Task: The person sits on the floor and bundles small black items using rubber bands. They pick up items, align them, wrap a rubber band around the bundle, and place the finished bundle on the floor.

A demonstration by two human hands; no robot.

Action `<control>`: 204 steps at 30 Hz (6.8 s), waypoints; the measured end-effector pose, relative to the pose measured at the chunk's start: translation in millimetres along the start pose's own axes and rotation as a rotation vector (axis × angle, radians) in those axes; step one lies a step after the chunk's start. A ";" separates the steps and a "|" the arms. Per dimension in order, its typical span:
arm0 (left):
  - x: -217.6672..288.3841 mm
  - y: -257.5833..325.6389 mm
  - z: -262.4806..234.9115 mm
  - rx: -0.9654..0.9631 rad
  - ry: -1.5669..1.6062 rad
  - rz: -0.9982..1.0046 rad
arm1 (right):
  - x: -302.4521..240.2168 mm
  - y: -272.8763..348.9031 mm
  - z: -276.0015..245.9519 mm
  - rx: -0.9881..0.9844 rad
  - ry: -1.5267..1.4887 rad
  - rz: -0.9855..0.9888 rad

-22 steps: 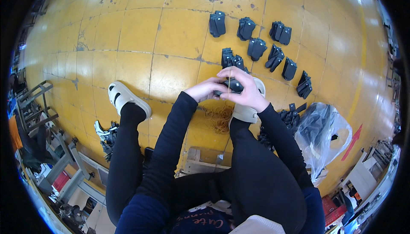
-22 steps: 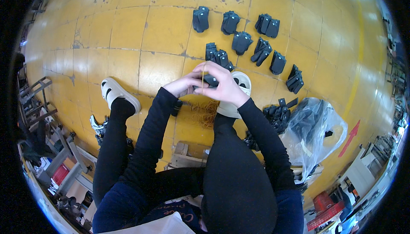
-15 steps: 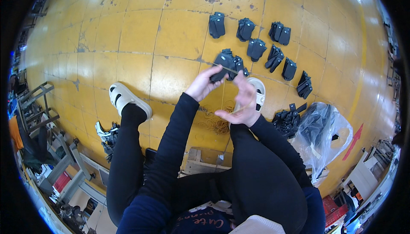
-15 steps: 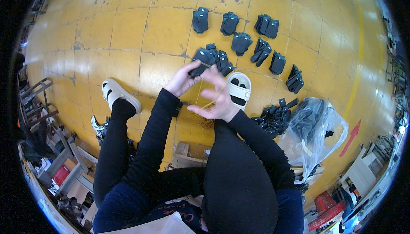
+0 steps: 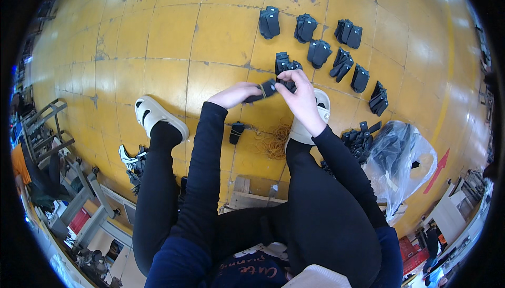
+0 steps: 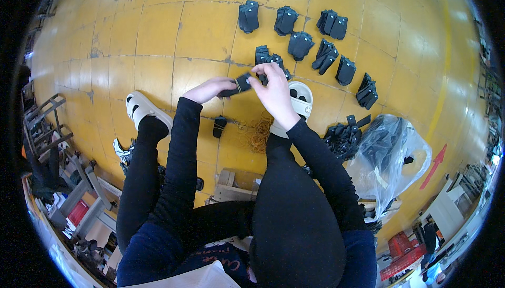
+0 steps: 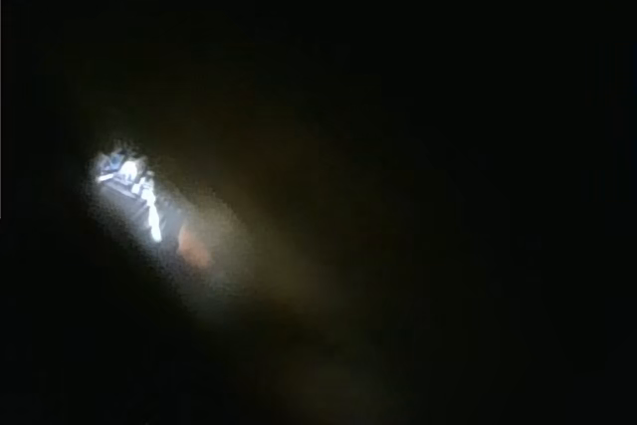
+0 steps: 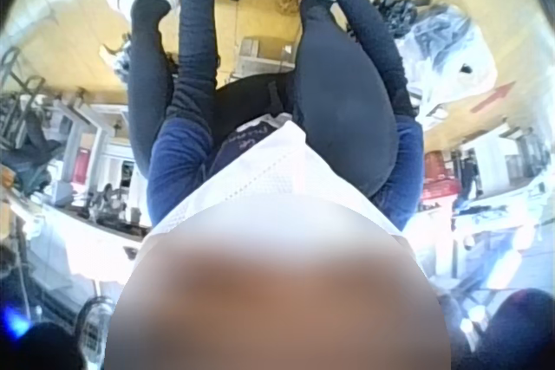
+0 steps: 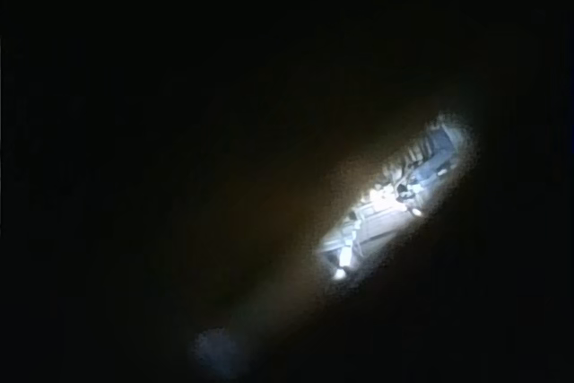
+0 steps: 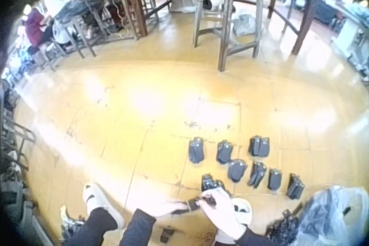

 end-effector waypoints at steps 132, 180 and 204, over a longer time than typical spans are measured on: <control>78.9 -35.7 50.4 0.391 0.823 0.341 | -90.2 22.4 -64.5 -0.188 -0.337 -0.747; 66.3 -105.1 -95.1 1.006 -0.096 0.215 | 56.9 28.8 -35.1 -0.223 -0.318 0.136; 55.8 -65.5 0.9 0.805 -0.597 0.455 | 87.8 10.8 -84.2 0.125 -0.731 0.330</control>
Point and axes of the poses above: each hand's wrist, its own y-axis away from the middle knuckle, its own z-axis out of the palm, x = y × z, the point moved 9 cm from there along -y, towards the middle knuckle, and after that the axes turned 8 degrees about z, right-handed, at the moved point
